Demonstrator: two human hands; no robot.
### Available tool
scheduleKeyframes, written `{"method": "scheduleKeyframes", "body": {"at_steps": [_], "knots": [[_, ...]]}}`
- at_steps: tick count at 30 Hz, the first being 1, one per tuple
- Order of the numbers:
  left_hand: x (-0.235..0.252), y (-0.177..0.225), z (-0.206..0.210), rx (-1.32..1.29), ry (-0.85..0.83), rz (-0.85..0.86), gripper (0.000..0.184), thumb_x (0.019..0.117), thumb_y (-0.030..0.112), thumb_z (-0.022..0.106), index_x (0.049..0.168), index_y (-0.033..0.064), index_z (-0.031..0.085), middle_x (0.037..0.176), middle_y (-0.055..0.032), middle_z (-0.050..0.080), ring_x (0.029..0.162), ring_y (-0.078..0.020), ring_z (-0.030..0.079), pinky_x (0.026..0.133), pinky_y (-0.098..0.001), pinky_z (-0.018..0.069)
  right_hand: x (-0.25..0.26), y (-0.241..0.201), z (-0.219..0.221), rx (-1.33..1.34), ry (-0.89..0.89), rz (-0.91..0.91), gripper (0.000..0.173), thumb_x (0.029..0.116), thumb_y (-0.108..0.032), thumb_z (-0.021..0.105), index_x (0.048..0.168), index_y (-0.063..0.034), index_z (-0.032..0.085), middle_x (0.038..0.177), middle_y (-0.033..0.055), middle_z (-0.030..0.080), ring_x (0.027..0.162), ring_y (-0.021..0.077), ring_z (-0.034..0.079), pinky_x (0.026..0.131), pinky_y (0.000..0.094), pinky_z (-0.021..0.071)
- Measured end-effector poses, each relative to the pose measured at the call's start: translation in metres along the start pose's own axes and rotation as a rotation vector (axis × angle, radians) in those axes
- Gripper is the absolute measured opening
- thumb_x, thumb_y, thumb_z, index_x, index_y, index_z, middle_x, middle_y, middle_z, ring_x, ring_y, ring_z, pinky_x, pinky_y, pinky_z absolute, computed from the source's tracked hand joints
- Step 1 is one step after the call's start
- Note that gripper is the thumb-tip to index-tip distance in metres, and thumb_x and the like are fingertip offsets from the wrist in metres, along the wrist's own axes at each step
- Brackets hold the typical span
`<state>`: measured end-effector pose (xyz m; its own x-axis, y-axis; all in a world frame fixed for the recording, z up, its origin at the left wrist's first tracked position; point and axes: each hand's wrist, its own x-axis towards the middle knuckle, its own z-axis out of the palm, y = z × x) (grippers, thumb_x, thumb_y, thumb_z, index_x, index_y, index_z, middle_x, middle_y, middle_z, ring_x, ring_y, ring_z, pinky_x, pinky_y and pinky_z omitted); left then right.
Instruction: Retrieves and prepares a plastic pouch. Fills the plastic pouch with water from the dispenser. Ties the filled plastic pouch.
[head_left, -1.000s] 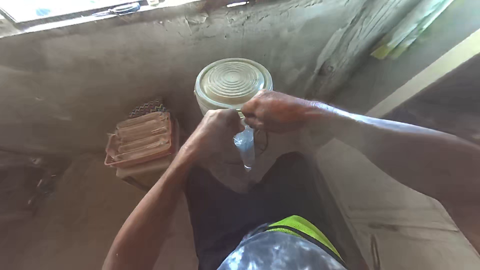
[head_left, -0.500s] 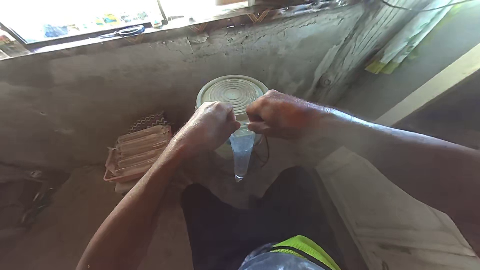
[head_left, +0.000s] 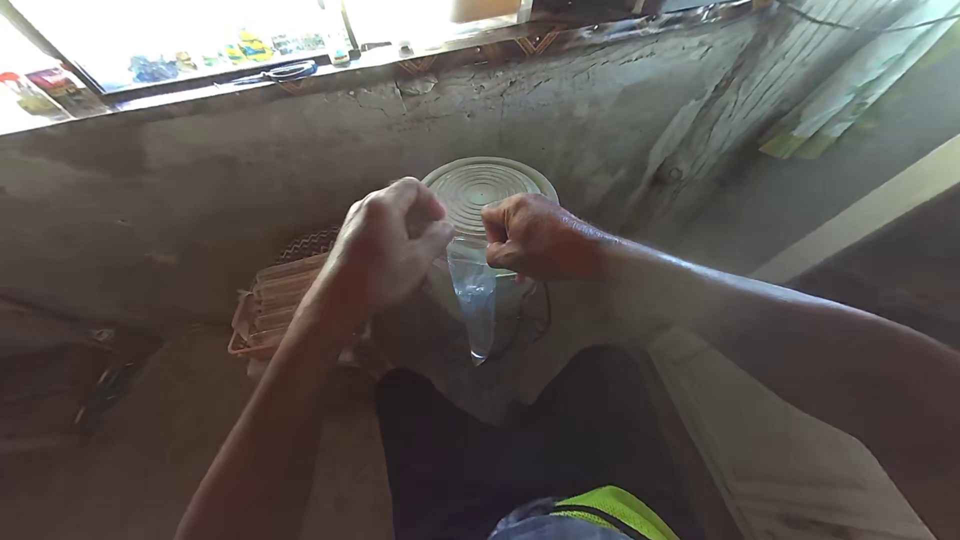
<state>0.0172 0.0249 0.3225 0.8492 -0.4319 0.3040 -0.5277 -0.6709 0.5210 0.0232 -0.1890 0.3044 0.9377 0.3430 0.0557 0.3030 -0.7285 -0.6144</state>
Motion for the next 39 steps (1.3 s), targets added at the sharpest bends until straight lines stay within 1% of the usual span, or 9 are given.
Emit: {"method": "scheduleKeyframes", "body": {"at_steps": [4, 10, 22, 24, 27, 29, 31, 33, 39], "knots": [[-0.025, -0.037, 0.039, -0.254, -0.026, -0.132, 0.063, 0.0808, 0.027, 0.087, 0.134, 0.0076, 0.057, 0.117, -0.0104, 0.064, 0.091, -0.0183, 0.068, 0.076, -0.0374, 0.0598, 0.003, 0.000, -0.006, 0.052, -0.076, 0.019, 0.020, 0.0931, -0.004, 0.066, 0.076, -0.0058, 0.057, 0.062, 0.0067, 0.056, 0.047, 0.0157, 0.055, 0.044, 0.0319, 0.0491], [-0.013, -0.055, 0.107, -0.677, 0.185, -0.090, 0.007, 0.0914, 0.000, 0.070, 0.088, 0.0061, 0.069, 0.078, 0.0043, 0.069, 0.068, -0.0007, 0.063, 0.064, -0.0197, 0.0541, 0.000, 0.003, -0.007, 0.078, -0.079, 0.058, 0.016, 0.0912, -0.002, 0.068, 0.078, -0.0035, 0.060, 0.062, 0.0085, 0.058, 0.046, 0.0170, 0.057, 0.044, 0.0326, 0.0510], [0.007, -0.025, 0.106, -0.578, 0.265, 0.005, 0.006, 0.0923, 0.003, 0.073, 0.087, 0.0062, 0.071, 0.077, 0.0052, 0.069, 0.068, 0.0029, 0.061, 0.065, -0.0154, 0.0524, -0.028, -0.002, -0.081, 0.144, 0.252, -0.046, 0.007, 0.0952, -0.005, 0.066, 0.102, -0.0037, 0.064, 0.083, 0.0061, 0.069, 0.060, 0.0130, 0.068, 0.056, 0.0311, 0.0615], [0.008, -0.027, 0.105, -0.604, 0.263, -0.009, 0.007, 0.0926, 0.002, 0.072, 0.087, 0.0057, 0.071, 0.077, 0.0043, 0.068, 0.068, 0.0017, 0.061, 0.064, -0.0160, 0.0519, -0.032, -0.001, -0.090, 0.052, 0.330, -0.212, 0.020, 0.0927, -0.016, 0.070, 0.111, -0.0083, 0.064, 0.092, 0.0007, 0.069, 0.071, 0.0065, 0.068, 0.063, 0.0249, 0.0606], [0.010, -0.029, 0.101, -0.619, 0.240, -0.029, 0.006, 0.0926, 0.001, 0.071, 0.089, 0.0048, 0.070, 0.077, 0.0030, 0.068, 0.067, 0.0002, 0.061, 0.064, -0.0168, 0.0525, -0.025, 0.003, -0.073, -0.137, 0.151, -0.298, 0.082, 0.0759, -0.042, 0.088, 0.143, -0.0099, 0.054, 0.126, 0.0124, 0.063, 0.105, 0.0231, 0.066, 0.081, 0.0419, 0.0586], [0.010, -0.028, 0.096, -0.618, 0.217, -0.029, 0.006, 0.0926, 0.000, 0.071, 0.088, 0.0046, 0.070, 0.077, 0.0026, 0.068, 0.067, 0.0000, 0.062, 0.063, -0.0170, 0.0526, -0.014, 0.003, -0.053, -0.226, 0.010, -0.256, 0.090, 0.0782, -0.034, 0.089, 0.152, -0.0067, 0.047, 0.133, 0.0197, 0.057, 0.115, 0.0330, 0.061, 0.095, 0.0511, 0.0528], [0.007, -0.030, 0.091, -0.605, 0.208, -0.027, 0.008, 0.0927, 0.001, 0.072, 0.086, 0.0050, 0.070, 0.075, 0.0027, 0.068, 0.065, -0.0002, 0.061, 0.061, -0.0168, 0.0517, -0.002, 0.002, -0.044, -0.314, -0.076, -0.252, 0.054, 0.0895, -0.021, 0.080, 0.136, -0.0020, 0.061, 0.114, 0.0169, 0.067, 0.101, 0.0296, 0.066, 0.090, 0.0486, 0.0540], [0.003, -0.035, 0.084, -0.605, 0.211, -0.033, 0.009, 0.0931, 0.002, 0.072, 0.085, 0.0057, 0.070, 0.075, 0.0032, 0.067, 0.065, -0.0004, 0.060, 0.060, -0.0168, 0.0514, 0.007, -0.002, -0.042, -0.308, -0.085, -0.309, 0.004, 0.0935, -0.011, 0.072, 0.092, -0.0073, 0.073, 0.075, 0.0035, 0.066, 0.068, 0.0160, 0.062, 0.064, 0.0378, 0.0497], [-0.012, -0.045, 0.088, -0.663, 0.450, -0.030, 0.005, 0.0901, 0.002, 0.075, 0.094, 0.0045, 0.073, 0.083, 0.0046, 0.072, 0.073, 0.0010, 0.065, 0.069, -0.0182, 0.0561, 0.018, -0.018, -0.037, -0.190, -0.084, -0.467, 0.015, 0.0952, -0.016, 0.071, 0.081, -0.0112, 0.071, 0.067, -0.0036, 0.061, 0.061, 0.0055, 0.056, 0.057, 0.0271, 0.0432]]}}
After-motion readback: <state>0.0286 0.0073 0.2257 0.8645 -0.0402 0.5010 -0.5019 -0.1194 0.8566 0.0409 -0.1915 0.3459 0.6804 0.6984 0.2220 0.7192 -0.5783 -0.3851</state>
